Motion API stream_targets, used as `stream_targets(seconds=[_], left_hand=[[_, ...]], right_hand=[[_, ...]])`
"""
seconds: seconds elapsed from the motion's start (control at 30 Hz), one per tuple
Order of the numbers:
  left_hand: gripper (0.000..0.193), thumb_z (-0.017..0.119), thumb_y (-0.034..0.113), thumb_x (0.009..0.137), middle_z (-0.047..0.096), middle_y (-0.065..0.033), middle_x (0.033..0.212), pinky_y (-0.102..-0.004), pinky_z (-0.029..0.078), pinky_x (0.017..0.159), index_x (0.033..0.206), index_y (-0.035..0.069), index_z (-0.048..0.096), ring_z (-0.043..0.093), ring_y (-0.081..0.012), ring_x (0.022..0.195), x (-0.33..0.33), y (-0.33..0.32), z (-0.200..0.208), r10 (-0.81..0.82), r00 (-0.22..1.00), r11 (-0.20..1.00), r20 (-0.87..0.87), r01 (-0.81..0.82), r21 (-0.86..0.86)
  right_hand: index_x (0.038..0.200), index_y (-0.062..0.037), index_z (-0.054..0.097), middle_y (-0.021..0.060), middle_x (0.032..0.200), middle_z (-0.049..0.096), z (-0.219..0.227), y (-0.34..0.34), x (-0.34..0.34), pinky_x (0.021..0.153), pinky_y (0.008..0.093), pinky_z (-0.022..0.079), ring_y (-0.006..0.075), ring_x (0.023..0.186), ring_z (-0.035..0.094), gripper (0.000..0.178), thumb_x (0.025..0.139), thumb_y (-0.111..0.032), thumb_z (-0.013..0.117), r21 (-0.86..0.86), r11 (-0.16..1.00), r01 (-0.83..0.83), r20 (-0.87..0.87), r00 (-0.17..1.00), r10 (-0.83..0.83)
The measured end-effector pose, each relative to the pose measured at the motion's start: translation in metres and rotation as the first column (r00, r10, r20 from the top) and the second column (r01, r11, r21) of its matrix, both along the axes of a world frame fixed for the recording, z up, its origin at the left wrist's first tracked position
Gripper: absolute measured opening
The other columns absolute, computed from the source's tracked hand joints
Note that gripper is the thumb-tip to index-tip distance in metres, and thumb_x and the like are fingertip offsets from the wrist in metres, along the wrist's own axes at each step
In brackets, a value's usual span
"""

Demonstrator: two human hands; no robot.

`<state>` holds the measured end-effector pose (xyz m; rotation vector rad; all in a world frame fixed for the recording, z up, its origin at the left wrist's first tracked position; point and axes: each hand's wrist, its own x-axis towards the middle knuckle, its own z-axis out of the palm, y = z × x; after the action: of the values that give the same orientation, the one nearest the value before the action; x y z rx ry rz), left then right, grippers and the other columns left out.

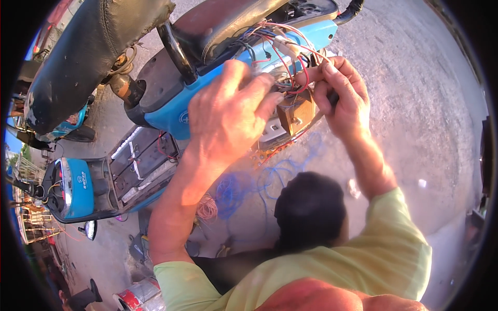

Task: The person works on the wiring and electronic components of a blue bicycle. They strip wires using pliers, test electrical connections with a multimeter, and connect various colored wires by hand to a small electronic board near the handlebars.

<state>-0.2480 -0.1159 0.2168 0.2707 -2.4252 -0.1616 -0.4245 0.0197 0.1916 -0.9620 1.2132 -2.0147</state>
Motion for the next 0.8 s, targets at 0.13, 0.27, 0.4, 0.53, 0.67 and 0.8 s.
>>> stream_targets(seconds=[0.13,0.27,0.4,0.53,0.67,0.8], left_hand=[[0.022,0.081,0.022,0.084,0.060,-0.0070,0.102,-0.0404,0.056,0.064,0.103,0.012,0.076,0.069,-0.0284,0.078,-0.004,-0.001,0.000,0.058,0.997,0.996,-0.056,-0.054,0.070],[0.025,0.080,0.025,0.084,0.059,-0.0087,0.106,-0.0432,0.054,0.071,0.106,0.013,0.075,0.066,-0.0307,0.084,-0.006,0.003,0.009,0.042,0.994,0.978,-0.101,-0.020,0.208],[0.031,0.082,0.020,0.080,0.062,-0.0093,0.109,-0.0417,0.055,0.073,0.109,0.013,0.075,0.067,-0.0301,0.086,-0.008,0.014,0.028,0.104,0.993,0.967,-0.053,-0.088,0.240],[0.033,0.084,0.019,0.078,0.061,-0.0132,0.116,-0.0421,0.056,0.076,0.109,0.011,0.075,0.067,-0.0309,0.090,-0.023,0.028,0.029,0.202,0.978,0.939,-0.055,-0.178,0.293],[0.034,0.084,0.023,0.079,0.058,-0.0183,0.124,-0.0415,0.055,0.081,0.109,0.011,0.073,0.064,-0.0327,0.101,-0.038,0.038,0.019,0.287,0.955,0.931,-0.075,-0.259,0.258],[0.033,0.084,0.021,0.079,0.056,-0.0189,0.126,-0.0407,0.055,0.080,0.108,0.010,0.073,0.063,-0.0319,0.101,-0.050,0.030,-0.013,0.336,0.934,0.935,-0.118,-0.316,0.161]], right_hand=[[0.096,-0.0053,0.054,0.0196,0.100,0.075,0.023,0.001,0.009,0.057,0.0204,0.044,0.0053,0.056,0.047,0.022,0.107,-0.021,0.044,-0.018,1.000,-0.005,-0.095,0.995,0.004],[0.095,-0.0018,0.050,0.0255,0.102,0.072,0.041,0.006,0.000,0.053,0.0220,0.045,0.0050,0.054,0.047,0.025,0.107,-0.022,0.042,-0.013,0.994,-0.105,-0.116,0.988,0.103],[0.099,-0.0063,0.050,0.0266,0.103,0.071,0.059,0.003,-0.017,0.054,0.0218,0.045,0.0072,0.048,0.045,0.020,0.102,-0.025,0.057,0.039,0.971,-0.237,0.062,0.970,0.234],[0.102,-0.0029,0.054,0.0107,0.096,0.068,0.045,0.001,-0.044,0.065,0.0256,0.051,0.0072,0.069,0.055,0.017,0.096,-0.011,0.068,0.103,0.965,-0.242,0.090,0.968,0.233],[0.099,-0.0048,0.054,0.0079,0.097,0.067,0.020,0.003,-0.066,0.076,0.0277,0.050,0.0100,0.083,0.059,0.018,0.092,-0.003,0.070,0.079,0.958,-0.275,0.035,0.961,0.273],[0.096,-0.0062,0.052,0.0077,0.098,0.067,0.019,-0.006,-0.076,0.078,0.0283,0.050,0.0106,0.085,0.060,0.020,0.091,0.000,0.071,0.100,0.942,-0.319,0.071,0.947,0.313]])
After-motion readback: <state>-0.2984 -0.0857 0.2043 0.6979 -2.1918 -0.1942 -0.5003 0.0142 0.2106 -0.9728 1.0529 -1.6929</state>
